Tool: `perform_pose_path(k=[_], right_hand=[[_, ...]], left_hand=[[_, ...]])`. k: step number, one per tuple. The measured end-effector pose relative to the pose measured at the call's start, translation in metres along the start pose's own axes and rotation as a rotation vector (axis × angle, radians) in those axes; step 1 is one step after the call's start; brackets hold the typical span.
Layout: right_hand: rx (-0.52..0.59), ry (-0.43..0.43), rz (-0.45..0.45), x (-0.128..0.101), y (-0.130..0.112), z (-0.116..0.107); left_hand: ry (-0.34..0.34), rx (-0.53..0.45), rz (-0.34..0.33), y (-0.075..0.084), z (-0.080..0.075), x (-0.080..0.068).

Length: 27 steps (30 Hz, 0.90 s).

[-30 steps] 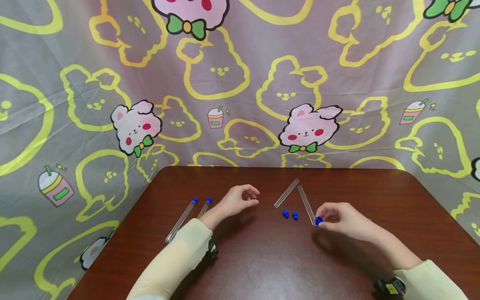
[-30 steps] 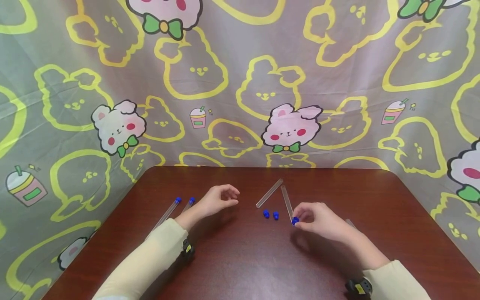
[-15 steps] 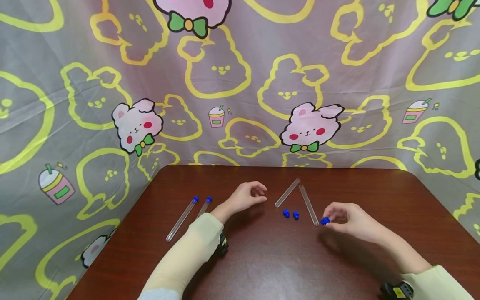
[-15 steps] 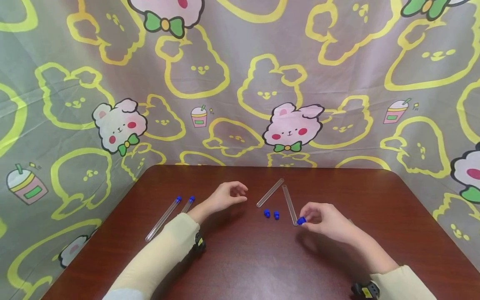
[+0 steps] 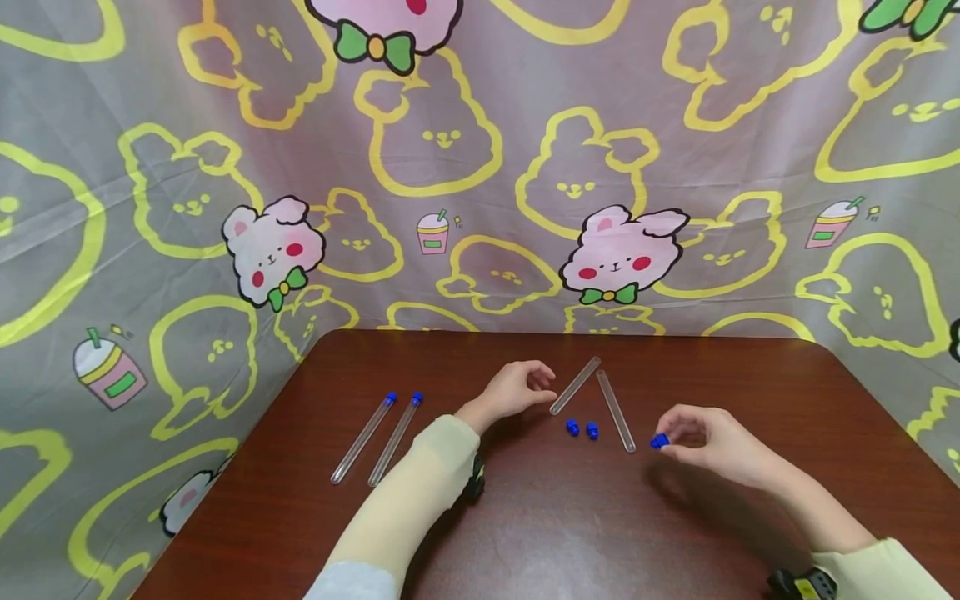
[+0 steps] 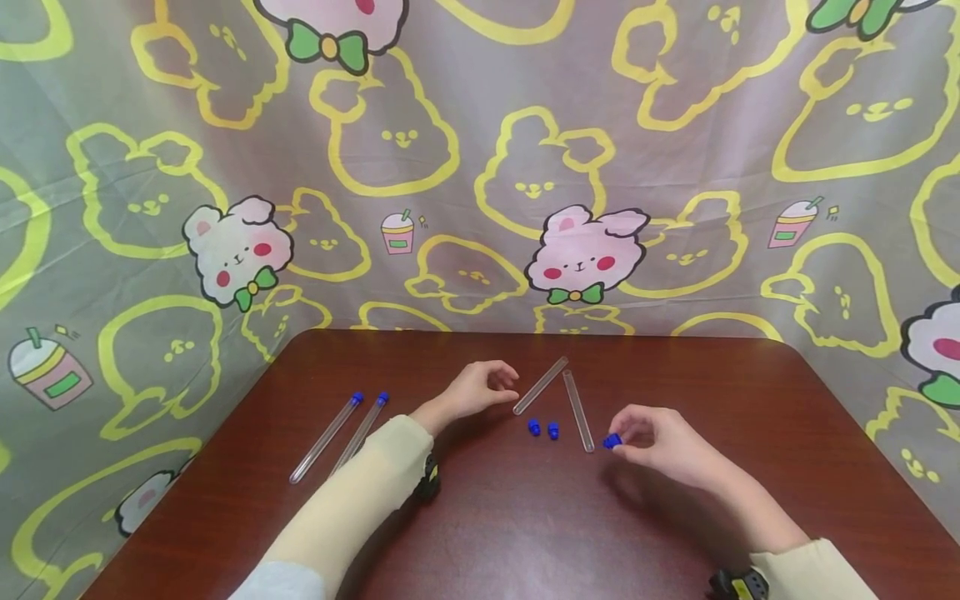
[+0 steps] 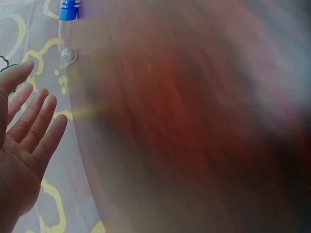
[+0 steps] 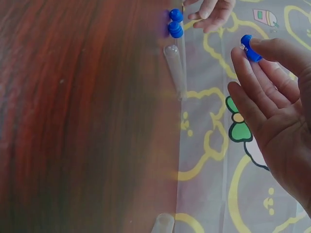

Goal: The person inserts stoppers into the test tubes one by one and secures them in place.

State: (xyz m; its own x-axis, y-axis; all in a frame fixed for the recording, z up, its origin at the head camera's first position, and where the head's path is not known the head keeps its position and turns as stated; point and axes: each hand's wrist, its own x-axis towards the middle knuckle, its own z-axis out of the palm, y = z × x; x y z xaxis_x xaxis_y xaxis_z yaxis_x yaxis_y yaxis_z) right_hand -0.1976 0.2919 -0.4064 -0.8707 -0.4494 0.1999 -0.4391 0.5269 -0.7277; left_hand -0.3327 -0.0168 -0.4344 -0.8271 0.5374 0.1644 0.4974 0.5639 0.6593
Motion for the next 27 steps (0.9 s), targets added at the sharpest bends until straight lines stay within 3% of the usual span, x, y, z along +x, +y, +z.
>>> perform_pose_path(k=[16,27], right_hand=[[-0.077,0.110,-0.048,-0.014,0.017,-0.004],[-0.077,0.105,0.022,-0.020,0.021,-0.009]], left_hand=[[-0.006,0.033,-0.041,0.011,0.023,0.030],[-0.029,0.104,-0.075,0.016,0.035,0.039]])
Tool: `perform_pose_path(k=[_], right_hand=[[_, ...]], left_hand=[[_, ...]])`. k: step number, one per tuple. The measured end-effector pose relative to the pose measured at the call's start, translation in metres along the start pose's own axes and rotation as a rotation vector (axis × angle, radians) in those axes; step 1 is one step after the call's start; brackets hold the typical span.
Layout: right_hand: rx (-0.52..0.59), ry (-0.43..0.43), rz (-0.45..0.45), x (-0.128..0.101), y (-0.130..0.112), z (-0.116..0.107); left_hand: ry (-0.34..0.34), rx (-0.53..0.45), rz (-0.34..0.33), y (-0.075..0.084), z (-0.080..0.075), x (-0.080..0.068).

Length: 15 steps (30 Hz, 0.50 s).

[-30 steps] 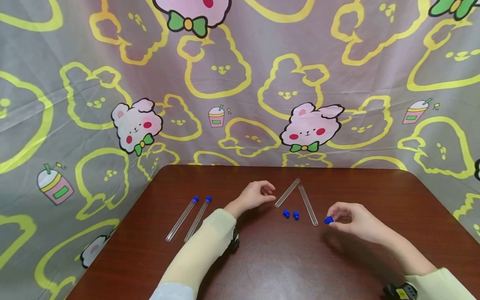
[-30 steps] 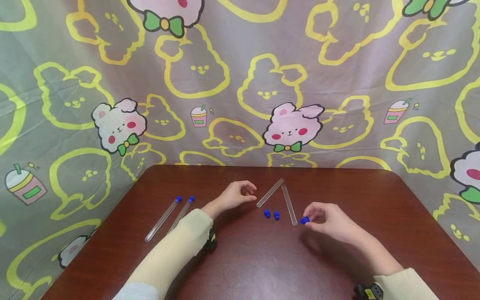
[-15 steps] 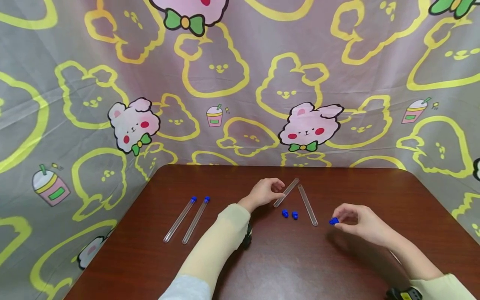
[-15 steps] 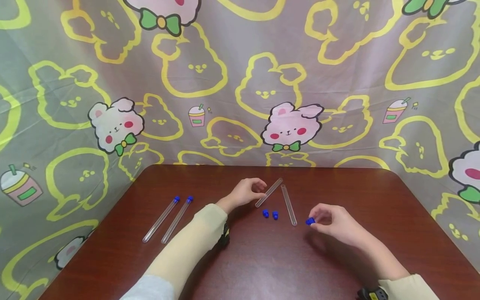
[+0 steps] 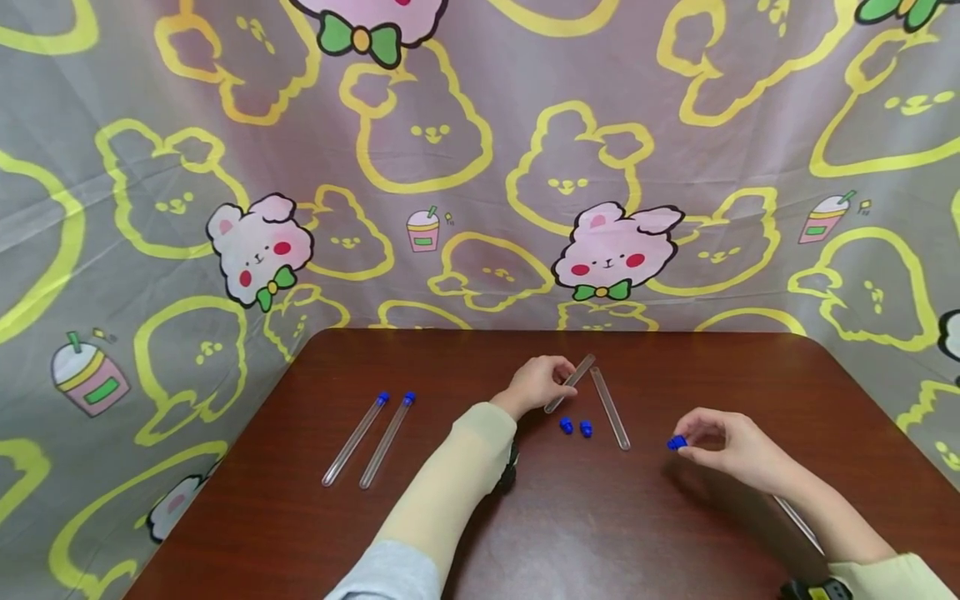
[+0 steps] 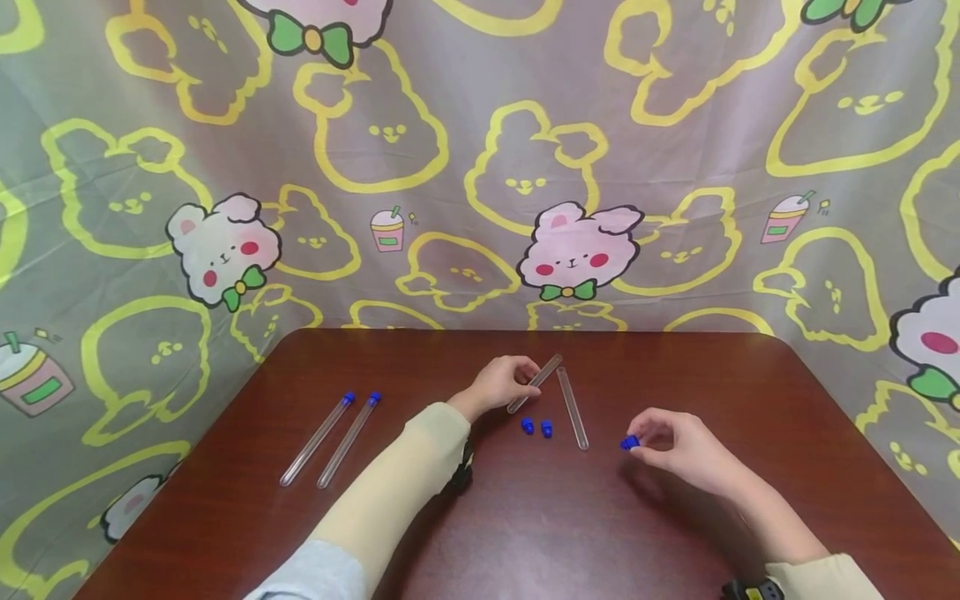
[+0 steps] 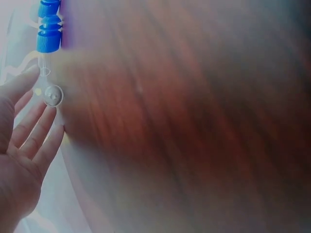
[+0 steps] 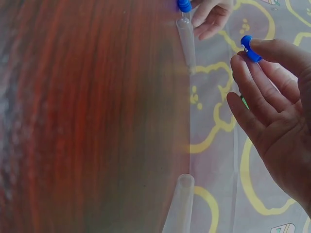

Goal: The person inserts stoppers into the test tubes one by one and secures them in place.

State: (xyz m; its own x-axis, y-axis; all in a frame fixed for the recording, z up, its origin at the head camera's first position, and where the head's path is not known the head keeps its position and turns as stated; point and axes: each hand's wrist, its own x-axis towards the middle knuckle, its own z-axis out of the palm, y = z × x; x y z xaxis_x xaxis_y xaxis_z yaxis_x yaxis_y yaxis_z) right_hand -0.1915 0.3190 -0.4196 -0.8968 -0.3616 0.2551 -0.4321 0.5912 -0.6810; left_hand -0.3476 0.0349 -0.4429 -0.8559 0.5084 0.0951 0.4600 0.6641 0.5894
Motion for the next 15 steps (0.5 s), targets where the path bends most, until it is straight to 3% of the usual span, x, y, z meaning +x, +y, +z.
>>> perform_pose_path(k=[6,15], right_hand=[[-0.009,0.003,0.001,-0.0004,-0.0001,-0.0016],[-0.015,0.037,-0.030,-0.0029,0.0021,-0.0030]], left_hand=[[0.012,0.066,-0.018,0.0025,0.0014,0.0011],[0.037,0.023,-0.041,-0.0039,0.0000,-0.0002]])
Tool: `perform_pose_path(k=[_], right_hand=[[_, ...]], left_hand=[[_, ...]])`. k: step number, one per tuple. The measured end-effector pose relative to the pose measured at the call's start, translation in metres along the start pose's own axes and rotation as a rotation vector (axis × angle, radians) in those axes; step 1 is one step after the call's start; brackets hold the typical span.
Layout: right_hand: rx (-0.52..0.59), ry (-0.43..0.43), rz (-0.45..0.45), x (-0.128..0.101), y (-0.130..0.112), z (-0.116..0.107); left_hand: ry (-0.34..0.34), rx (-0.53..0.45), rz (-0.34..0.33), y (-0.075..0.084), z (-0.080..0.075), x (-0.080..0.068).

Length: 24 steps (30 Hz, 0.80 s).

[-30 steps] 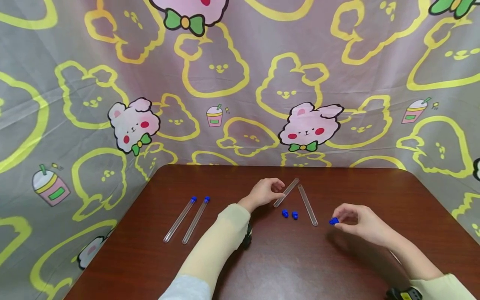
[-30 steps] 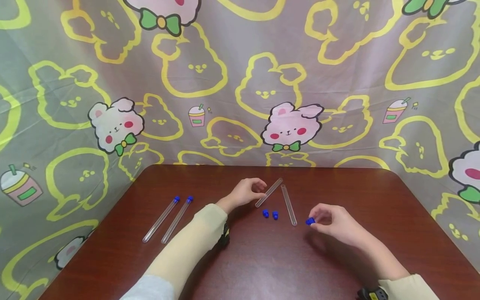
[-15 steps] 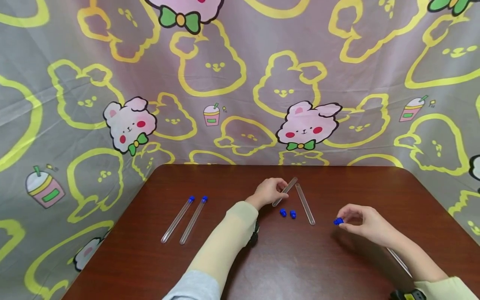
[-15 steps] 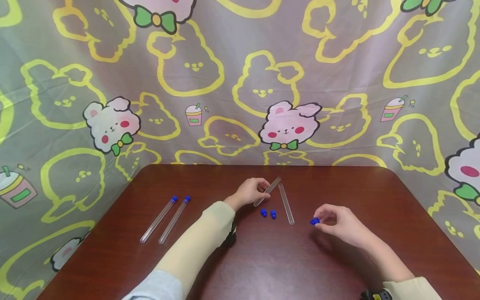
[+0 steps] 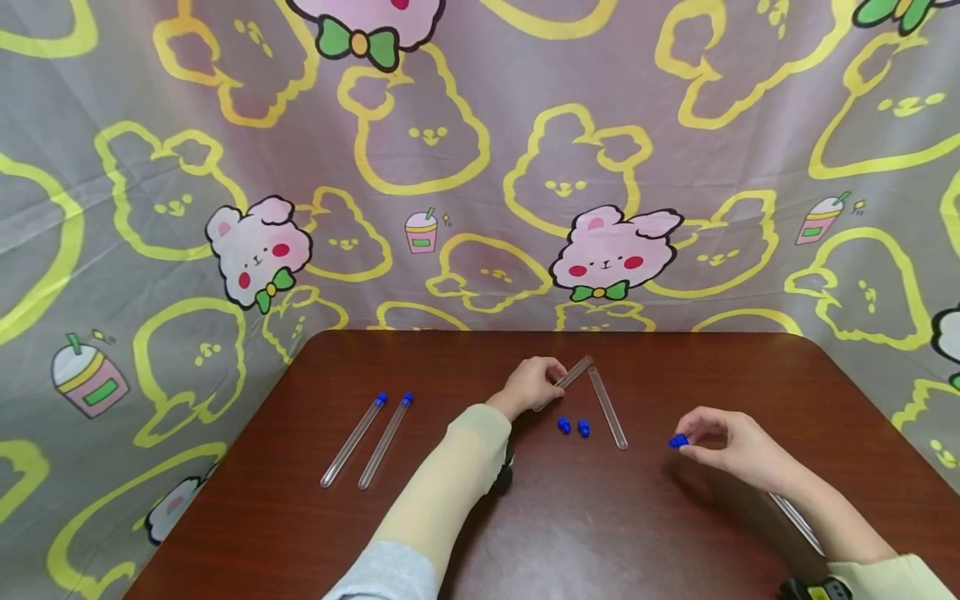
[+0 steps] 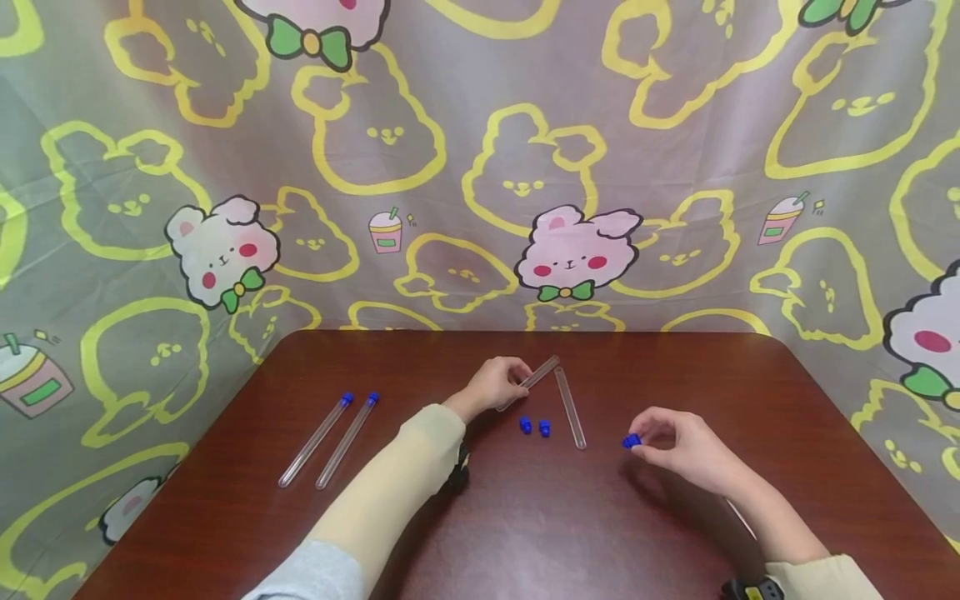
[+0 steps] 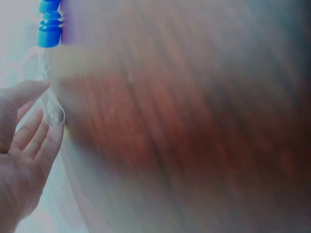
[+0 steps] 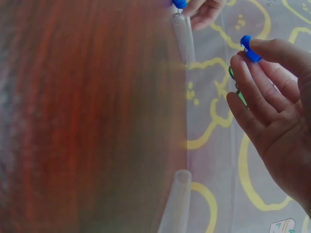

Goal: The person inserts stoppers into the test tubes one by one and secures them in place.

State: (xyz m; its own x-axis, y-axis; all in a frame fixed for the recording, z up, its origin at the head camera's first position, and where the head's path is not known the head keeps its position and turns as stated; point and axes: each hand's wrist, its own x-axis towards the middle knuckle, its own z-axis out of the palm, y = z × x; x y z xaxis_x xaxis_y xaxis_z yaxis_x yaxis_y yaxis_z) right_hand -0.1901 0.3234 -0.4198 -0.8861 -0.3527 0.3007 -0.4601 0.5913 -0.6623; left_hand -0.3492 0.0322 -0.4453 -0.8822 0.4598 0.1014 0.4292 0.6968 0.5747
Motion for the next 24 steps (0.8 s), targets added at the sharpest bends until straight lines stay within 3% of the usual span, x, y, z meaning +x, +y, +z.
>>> perform_pose_path(k=[14,21,24], right_hand=[[-0.004,0.040,-0.037,0.009,-0.006,-0.003],[-0.011,0.047,-0.027,0.017,-0.012,-0.003],[-0.004,0.052,-0.037,0.019,-0.016,-0.002]], left_hand=[[0.082,-0.201,0.055,-0.012,-0.016,-0.016],[0.071,-0.314,0.058,-0.015,-0.030,-0.031],[0.068,-0.336,0.097,-0.017,-0.034,-0.037]])
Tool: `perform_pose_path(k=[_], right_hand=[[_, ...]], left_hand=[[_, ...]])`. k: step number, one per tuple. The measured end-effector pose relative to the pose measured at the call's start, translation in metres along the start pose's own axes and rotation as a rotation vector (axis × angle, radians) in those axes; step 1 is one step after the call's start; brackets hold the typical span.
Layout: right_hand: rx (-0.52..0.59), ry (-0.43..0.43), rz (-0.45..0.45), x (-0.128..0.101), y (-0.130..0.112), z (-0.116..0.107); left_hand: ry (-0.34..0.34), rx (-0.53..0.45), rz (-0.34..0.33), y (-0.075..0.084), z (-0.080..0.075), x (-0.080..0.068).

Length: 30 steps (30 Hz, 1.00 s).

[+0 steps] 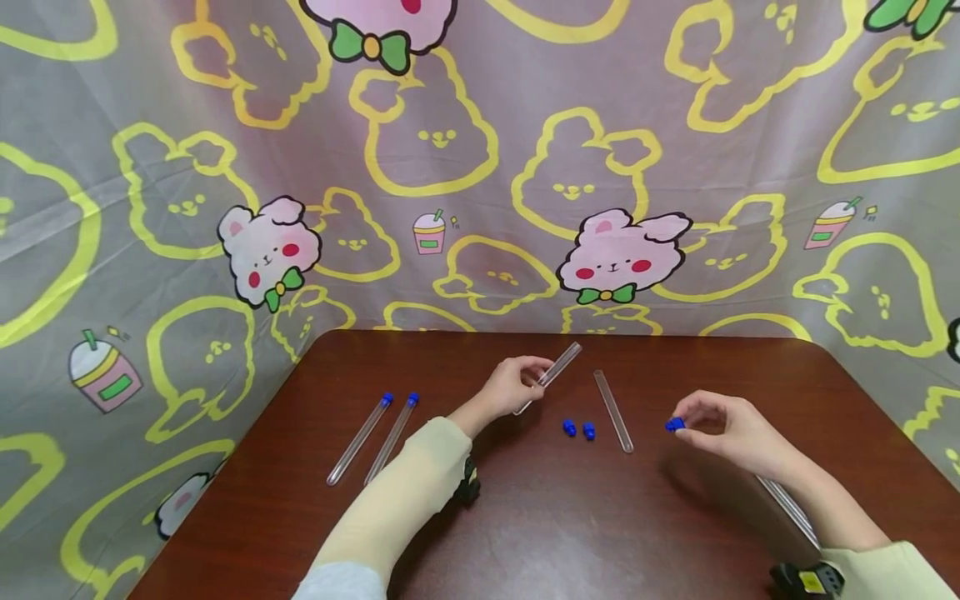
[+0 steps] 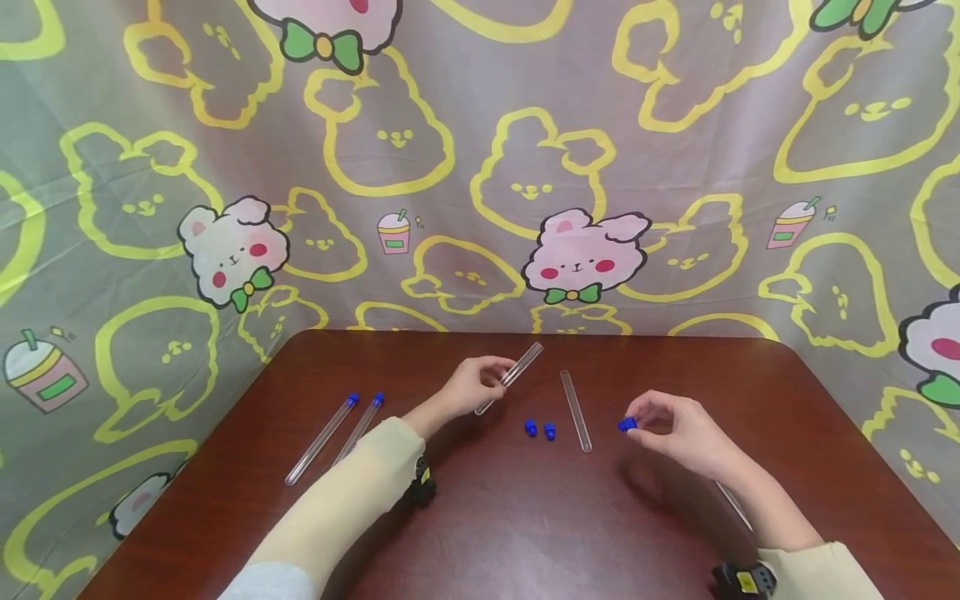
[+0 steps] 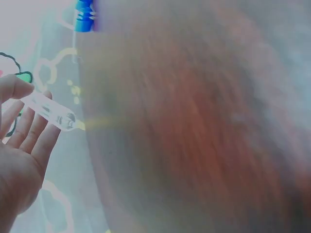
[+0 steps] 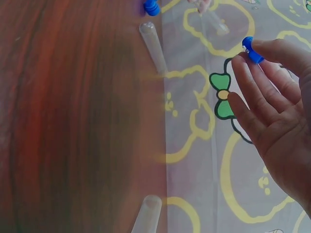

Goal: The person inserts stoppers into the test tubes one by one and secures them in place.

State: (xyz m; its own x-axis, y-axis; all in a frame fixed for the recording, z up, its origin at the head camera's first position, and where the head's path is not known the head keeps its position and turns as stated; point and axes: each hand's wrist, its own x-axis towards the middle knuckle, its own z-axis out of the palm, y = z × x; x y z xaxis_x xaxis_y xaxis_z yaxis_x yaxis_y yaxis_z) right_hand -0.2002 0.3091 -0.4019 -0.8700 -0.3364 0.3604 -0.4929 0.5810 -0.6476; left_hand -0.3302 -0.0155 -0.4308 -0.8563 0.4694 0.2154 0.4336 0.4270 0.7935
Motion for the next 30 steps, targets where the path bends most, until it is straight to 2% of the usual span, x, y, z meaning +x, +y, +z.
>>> perform_pose_path(k=[8,13,21,28,30], right_hand=[[0.000,0.001,-0.027,0.007,-0.006,0.002],[0.017,-0.006,-0.009,0.010,-0.010,0.002],[-0.013,0.000,0.016,0.016,-0.019,0.000],[-0.006,-0.004,-0.021,0.025,-0.028,0.001],[0.001,-0.005,-0.032,0.028,-0.031,0.002]], left_hand=[[0.000,-0.059,0.122,0.007,-0.014,-0.018],[0.008,-0.092,0.165,0.012,-0.022,-0.029],[0.009,-0.132,0.138,0.021,-0.028,-0.046],[-0.006,-0.137,0.141,0.028,-0.030,-0.059],[-0.014,-0.134,0.140,0.035,-0.032,-0.065]])
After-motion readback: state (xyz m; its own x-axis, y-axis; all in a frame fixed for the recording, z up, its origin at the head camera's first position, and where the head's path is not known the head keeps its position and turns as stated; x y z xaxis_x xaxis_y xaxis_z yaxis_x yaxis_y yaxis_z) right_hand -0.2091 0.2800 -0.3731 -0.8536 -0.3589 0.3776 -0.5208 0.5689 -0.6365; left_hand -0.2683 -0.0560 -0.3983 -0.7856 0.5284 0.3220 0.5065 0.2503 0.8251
